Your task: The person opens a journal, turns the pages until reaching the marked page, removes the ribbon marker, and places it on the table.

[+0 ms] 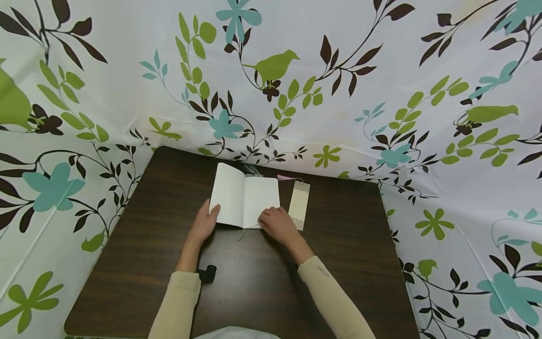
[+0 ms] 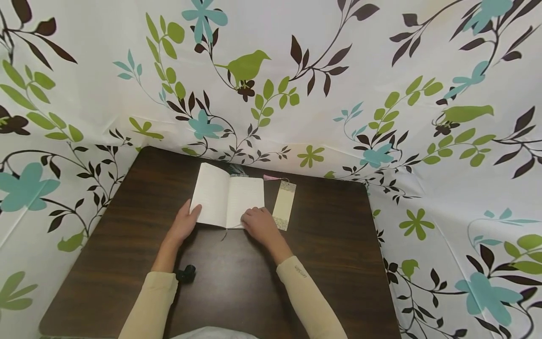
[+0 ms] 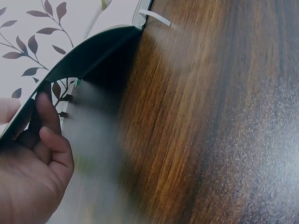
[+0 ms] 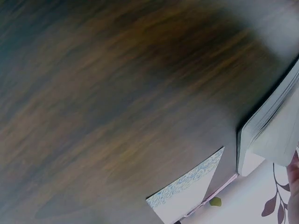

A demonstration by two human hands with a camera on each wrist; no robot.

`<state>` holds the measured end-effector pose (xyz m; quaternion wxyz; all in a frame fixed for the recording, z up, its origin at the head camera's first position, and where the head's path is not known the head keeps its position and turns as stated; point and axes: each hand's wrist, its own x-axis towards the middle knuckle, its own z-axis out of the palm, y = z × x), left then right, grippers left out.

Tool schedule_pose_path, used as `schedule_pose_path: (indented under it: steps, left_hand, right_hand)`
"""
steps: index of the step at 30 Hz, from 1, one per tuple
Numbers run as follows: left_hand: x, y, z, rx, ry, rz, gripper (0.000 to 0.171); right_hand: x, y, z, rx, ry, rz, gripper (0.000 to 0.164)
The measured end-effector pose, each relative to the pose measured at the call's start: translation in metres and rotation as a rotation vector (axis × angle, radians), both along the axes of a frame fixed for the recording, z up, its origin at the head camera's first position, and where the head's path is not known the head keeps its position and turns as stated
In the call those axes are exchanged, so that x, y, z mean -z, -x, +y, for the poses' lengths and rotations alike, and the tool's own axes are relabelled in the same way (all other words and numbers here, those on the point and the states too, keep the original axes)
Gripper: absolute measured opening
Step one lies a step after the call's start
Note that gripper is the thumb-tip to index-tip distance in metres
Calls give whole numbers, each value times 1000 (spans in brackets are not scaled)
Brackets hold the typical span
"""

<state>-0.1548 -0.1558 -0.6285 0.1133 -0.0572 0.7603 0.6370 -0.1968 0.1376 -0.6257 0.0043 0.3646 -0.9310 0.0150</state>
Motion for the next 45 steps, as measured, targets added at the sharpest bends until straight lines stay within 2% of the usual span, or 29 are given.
schedule_pose_path:
  steps: [5,11,16,22,31,34,37,41,43,45]
  left_hand:
    - [1,-2,0,0,2,-12,74]
    - [0,-1,0,-4,-14,0,72]
    - [0,-1,-1,-10,-39,31,66]
    - [-1,0,0,-5,-66,37,64]
    - [-2,-2,2,-17,-33,53,62]
    - [-2,-2,3,-17,-37,56,61]
    - [-2,-1,3,-17,-45,49,59]
    - [-2,-1,3,-25,-16,48,67]
    - [0,-1,4,-50,21,72,72]
    - [4,-2,8,-96,52,130,72]
  right_hand:
    - [0,-4,5,-8,-16,43,13]
    - [4,-8,9,-23,79,113,7]
    - [8,-10,8,-38,123,161,11]
    - [11,-11,9,-47,152,205,9]
    - [15,-13,12,-40,194,229,4]
    - [15,-15,12,25,185,236,21]
    - [16,-15,11,164,210,210,49]
    - [19,-9,7,372,399,183,78]
    - [19,-6,3,441,546,154,85]
    - [18,-5,-1,484,672,110,86]
